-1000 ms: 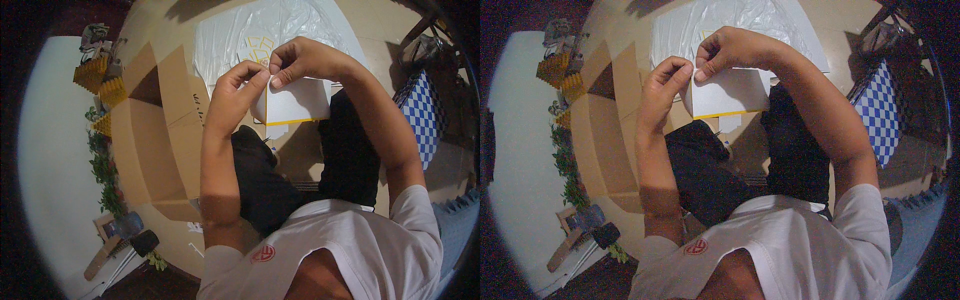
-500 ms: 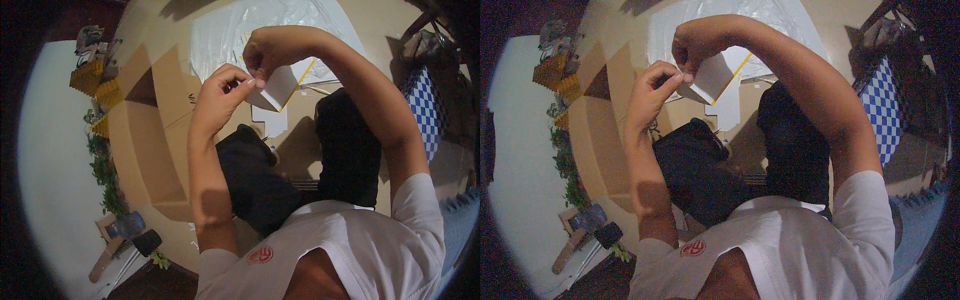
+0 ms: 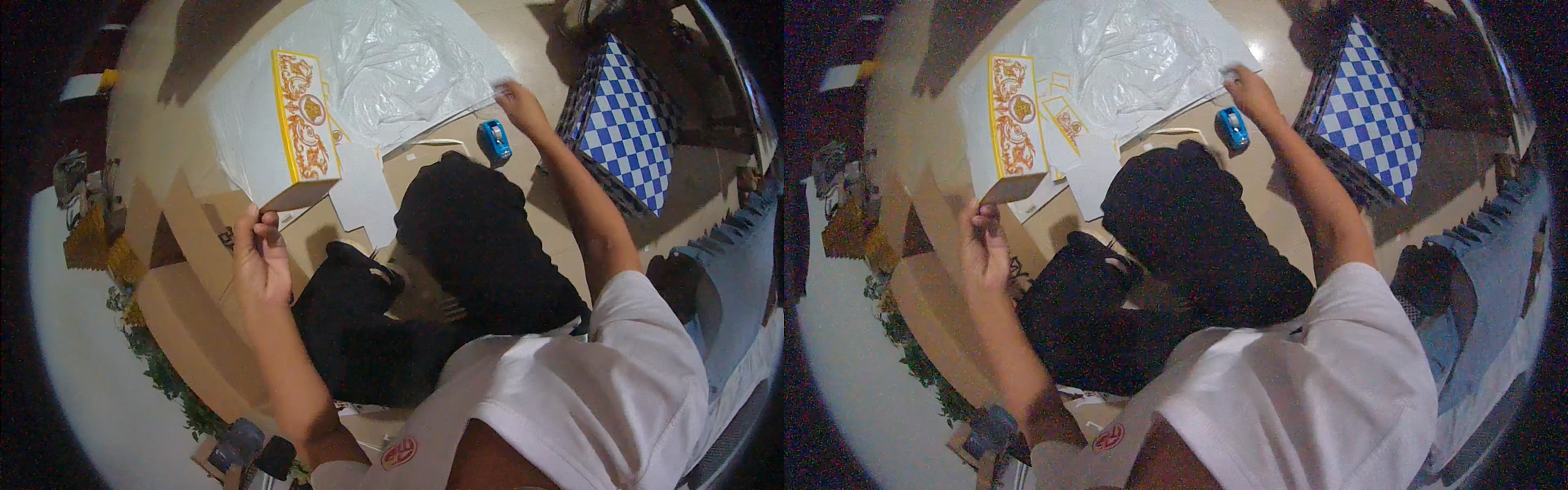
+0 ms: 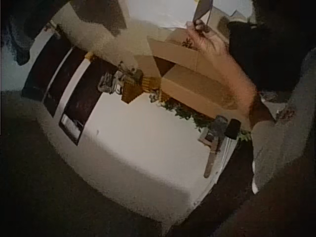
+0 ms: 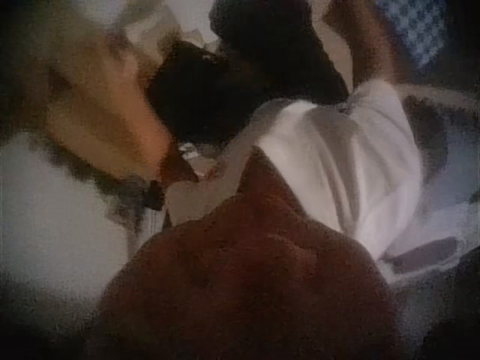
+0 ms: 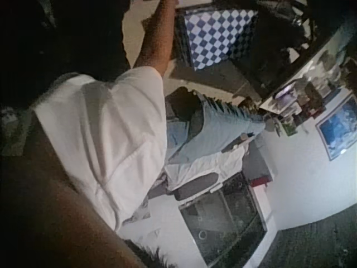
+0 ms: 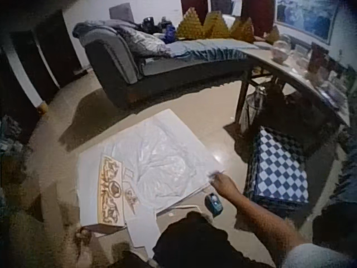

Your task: The person folds flat paper sheets into small rectangular boxes and secures the edges with adhesive tape. They repeatedly pick up sheets, fold them, apply tape, and place the finished boxes into a nearby cardboard box.

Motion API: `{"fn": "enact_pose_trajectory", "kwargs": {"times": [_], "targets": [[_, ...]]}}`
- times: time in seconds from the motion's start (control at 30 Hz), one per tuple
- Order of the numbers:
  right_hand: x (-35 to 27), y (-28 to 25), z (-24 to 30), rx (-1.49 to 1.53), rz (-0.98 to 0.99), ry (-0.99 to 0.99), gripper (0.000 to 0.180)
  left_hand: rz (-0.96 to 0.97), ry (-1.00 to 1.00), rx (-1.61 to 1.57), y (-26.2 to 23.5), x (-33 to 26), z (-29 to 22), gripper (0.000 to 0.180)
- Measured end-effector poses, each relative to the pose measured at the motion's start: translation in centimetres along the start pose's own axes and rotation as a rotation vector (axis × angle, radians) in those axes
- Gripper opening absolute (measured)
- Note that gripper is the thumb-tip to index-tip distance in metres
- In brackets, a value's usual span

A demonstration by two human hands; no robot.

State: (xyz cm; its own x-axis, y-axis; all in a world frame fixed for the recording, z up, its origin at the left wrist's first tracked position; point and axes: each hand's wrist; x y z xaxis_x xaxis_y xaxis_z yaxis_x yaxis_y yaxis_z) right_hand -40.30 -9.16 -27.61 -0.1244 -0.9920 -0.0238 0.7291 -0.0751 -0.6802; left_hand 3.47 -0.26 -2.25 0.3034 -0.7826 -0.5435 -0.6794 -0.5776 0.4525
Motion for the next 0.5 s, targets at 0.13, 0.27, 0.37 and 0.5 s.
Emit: {"fn": "enact_pose_trajectory", "kwargs": {"times": [0.13, 0.27, 0.37, 0.5], "targets": [[-7.2, 4.1, -11.8, 0.039, 0.206, 0.345, 0.035, 0.059, -0.089, 0.026, 1.1, -1.8, 2.3, 0.016], [-8.6, 6.3, -11.6, 0.366, 0.341, 0.663, 0.032, 0.063, -0.168, 0.171, 2.9, -2.9, 4.2, 0.020], [-8.2, 7.7, -12.3, 0.390, 0.332, 0.715, 0.026, 0.103, -0.175, 0.228, 2.9, -2.6, 4.5, 0.022], [-7.8, 9.3, -19.2, 0.421, 0.276, 0.676, 0.021, 0.181, -0.206, 0.262, 4.5, -2.3, 4.7, 0.025]]}}
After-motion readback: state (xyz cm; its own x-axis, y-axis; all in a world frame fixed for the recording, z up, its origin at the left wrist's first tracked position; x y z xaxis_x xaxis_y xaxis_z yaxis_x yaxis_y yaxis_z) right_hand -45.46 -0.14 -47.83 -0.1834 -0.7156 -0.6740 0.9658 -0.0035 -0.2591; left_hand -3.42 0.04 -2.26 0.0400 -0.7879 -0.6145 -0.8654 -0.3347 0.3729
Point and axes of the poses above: each hand's wrist, its own x-axis towards the middle knuckle, its own y-axis out of the palm, z = x × y, and after that the axes turned 2 degrees about -x, right-handed
